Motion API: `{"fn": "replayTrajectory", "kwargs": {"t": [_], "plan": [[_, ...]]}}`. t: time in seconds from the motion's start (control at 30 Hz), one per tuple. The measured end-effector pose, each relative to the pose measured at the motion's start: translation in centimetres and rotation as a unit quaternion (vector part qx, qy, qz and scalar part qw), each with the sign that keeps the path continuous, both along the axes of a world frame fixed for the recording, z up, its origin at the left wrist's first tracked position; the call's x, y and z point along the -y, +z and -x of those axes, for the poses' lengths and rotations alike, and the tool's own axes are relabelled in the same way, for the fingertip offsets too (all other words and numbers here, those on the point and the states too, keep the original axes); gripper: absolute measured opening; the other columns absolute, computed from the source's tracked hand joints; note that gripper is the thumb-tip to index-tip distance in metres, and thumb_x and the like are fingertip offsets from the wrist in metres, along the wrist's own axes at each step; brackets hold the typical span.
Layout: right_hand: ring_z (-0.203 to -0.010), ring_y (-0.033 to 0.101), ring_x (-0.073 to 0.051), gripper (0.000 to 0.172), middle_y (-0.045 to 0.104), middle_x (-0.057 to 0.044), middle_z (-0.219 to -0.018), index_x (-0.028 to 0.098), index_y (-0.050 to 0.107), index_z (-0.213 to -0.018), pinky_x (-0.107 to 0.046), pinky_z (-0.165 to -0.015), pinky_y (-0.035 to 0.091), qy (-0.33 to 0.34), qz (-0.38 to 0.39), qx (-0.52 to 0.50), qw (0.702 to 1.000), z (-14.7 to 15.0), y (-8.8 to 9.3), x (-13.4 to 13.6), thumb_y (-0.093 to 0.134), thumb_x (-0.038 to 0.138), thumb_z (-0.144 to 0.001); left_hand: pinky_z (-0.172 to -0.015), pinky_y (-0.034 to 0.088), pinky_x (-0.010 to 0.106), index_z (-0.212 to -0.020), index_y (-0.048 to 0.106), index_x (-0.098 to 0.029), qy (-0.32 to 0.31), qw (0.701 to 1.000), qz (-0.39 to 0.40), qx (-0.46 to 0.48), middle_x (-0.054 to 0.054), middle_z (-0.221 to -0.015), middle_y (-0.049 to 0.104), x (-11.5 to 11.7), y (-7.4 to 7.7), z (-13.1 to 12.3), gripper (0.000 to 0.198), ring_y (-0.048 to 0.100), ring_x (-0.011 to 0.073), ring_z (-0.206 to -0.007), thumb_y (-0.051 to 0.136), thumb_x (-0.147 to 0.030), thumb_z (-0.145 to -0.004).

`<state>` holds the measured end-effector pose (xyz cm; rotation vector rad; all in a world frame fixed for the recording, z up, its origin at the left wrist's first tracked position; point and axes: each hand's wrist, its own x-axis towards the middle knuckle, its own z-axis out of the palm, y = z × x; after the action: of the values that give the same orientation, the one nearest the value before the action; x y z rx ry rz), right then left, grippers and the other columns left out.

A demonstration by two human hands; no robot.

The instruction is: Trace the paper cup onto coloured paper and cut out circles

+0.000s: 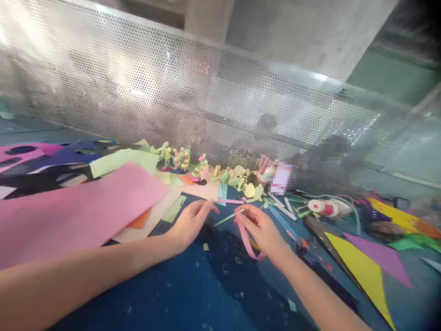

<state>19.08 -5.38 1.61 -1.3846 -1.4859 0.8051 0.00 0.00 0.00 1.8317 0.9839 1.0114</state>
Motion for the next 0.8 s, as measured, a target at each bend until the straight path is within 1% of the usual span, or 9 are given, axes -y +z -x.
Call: {"fn": "replayTrajectory", "kwargs": {"t": [0.1, 0.2, 0.33, 0.47, 0.53, 0.63, 0.7, 0.73, 0.8], "plan": [[-0.078, 0.062, -0.018, 0.024, 0.064, -0.003, -0.078, 0.018, 0.057, -0.091, -0.029, -0.074, 0.047, -0.009, -0.002, -0.002, 1.000, 0.0, 0.3, 0.0, 0.058, 0.041, -0.081, -0.088, 0.044, 0.030, -0.090, 0.069, -0.021, -0.059, 0.995, -0.070, -0.039, 0.003, -0.099, 0.068, -0.1, -0.3, -0.3, 0.022, 0.059, 0.0198, -0.095, 0.055, -0.036, -0.082], [-0.077, 0.064, -0.020, 0.028, 0.066, -0.005, -0.078, 0.020, 0.057, -0.092, -0.030, -0.071, 0.051, -0.012, 0.006, -0.009, 1.000, 0.1, 0.6, 0.2, 0.052, 0.046, -0.084, -0.087, 0.044, 0.030, -0.079, 0.069, -0.020, -0.082, 0.990, -0.103, -0.053, 0.003, -0.092, 0.068, -0.4, -0.7, -0.4, 0.013, 0.060, 0.0188, -0.091, 0.058, -0.027, -0.078], [-0.074, 0.067, -0.021, 0.035, 0.068, -0.007, -0.083, 0.022, 0.050, -0.106, -0.034, -0.065, 0.054, -0.015, 0.012, 0.016, 1.000, -0.1, 0.6, 0.3, 0.031, 0.047, -0.091, -0.082, 0.047, 0.030, -0.081, 0.068, -0.020, -0.053, 0.998, -0.043, -0.013, 0.002, -0.086, 0.068, -0.9, -1.2, -0.5, 0.015, 0.062, 0.0186, -0.084, 0.057, -0.031, -0.080], [-0.083, 0.066, -0.020, 0.021, 0.067, -0.005, -0.091, 0.024, 0.046, -0.105, -0.034, -0.073, 0.052, -0.013, -0.023, 0.120, 0.992, -1.6, 0.6, 0.0, 0.047, 0.030, -0.085, -0.080, 0.049, 0.027, -0.087, 0.065, -0.019, -0.054, 0.998, -0.007, 0.028, 0.002, -0.087, 0.069, -1.0, -1.4, -0.5, 0.020, 0.064, 0.0166, -0.083, 0.053, -0.036, -0.084], [-0.086, 0.064, -0.020, 0.022, 0.064, -0.004, -0.093, 0.025, 0.047, -0.101, -0.034, -0.074, 0.050, -0.010, -0.038, 0.171, 0.984, -2.4, 0.9, 0.0, 0.051, 0.021, -0.080, -0.081, 0.049, 0.027, -0.086, 0.064, -0.019, -0.051, 0.998, -0.004, 0.045, 0.002, -0.089, 0.069, -0.9, -1.4, -0.5, 0.020, 0.064, 0.0165, -0.084, 0.055, -0.036, -0.083], [-0.078, 0.063, -0.017, 0.032, 0.061, -0.002, -0.098, 0.026, 0.049, -0.100, -0.032, -0.069, 0.050, 0.008, -0.037, 0.225, 0.974, -3.3, 1.8, 0.2, 0.055, 0.012, -0.072, -0.080, 0.049, 0.027, -0.085, 0.065, -0.019, -0.045, 0.997, -0.001, 0.057, 0.002, -0.089, 0.069, -1.0, -1.6, -0.5, 0.019, 0.064, 0.0168, -0.083, 0.057, -0.036, -0.082], [-0.080, 0.061, -0.015, 0.042, 0.058, -0.002, -0.109, 0.028, 0.051, -0.108, -0.031, -0.073, 0.049, 0.037, -0.058, 0.289, 0.955, -3.4, 2.4, 0.6, 0.057, 0.008, -0.071, -0.080, 0.050, 0.028, -0.085, 0.065, -0.019, -0.044, 0.997, 0.002, 0.056, 0.002, -0.088, 0.070, -1.0, -1.7, -0.5, 0.018, 0.065, 0.0167, -0.082, 0.057, -0.035, -0.082], [-0.084, 0.060, -0.016, 0.045, 0.055, -0.003, -0.112, 0.030, 0.052, -0.113, -0.031, -0.075, 0.048, 0.053, -0.084, 0.337, 0.936, -3.2, 2.8, 0.9, 0.057, 0.008, -0.073, -0.079, 0.050, 0.028, -0.086, 0.066, -0.019, -0.043, 0.997, 0.004, 0.056, 0.002, -0.087, 0.070, -1.0, -1.7, -0.5, 0.018, 0.065, 0.0168, -0.082, 0.057, -0.035, -0.082], [-0.089, 0.057, -0.017, 0.043, 0.054, -0.003, -0.110, 0.032, 0.055, -0.117, -0.030, -0.075, 0.046, 0.081, -0.160, 0.444, 0.878, -2.3, 3.3, 1.6, 0.055, 0.009, -0.080, -0.080, 0.050, 0.030, -0.087, 0.066, -0.020, -0.034, 0.998, 0.000, 0.053, 0.002, -0.088, 0.070, -1.0, -1.7, -0.5, 0.017, 0.065, 0.0173, -0.082, 0.058, -0.034, -0.081]]}}
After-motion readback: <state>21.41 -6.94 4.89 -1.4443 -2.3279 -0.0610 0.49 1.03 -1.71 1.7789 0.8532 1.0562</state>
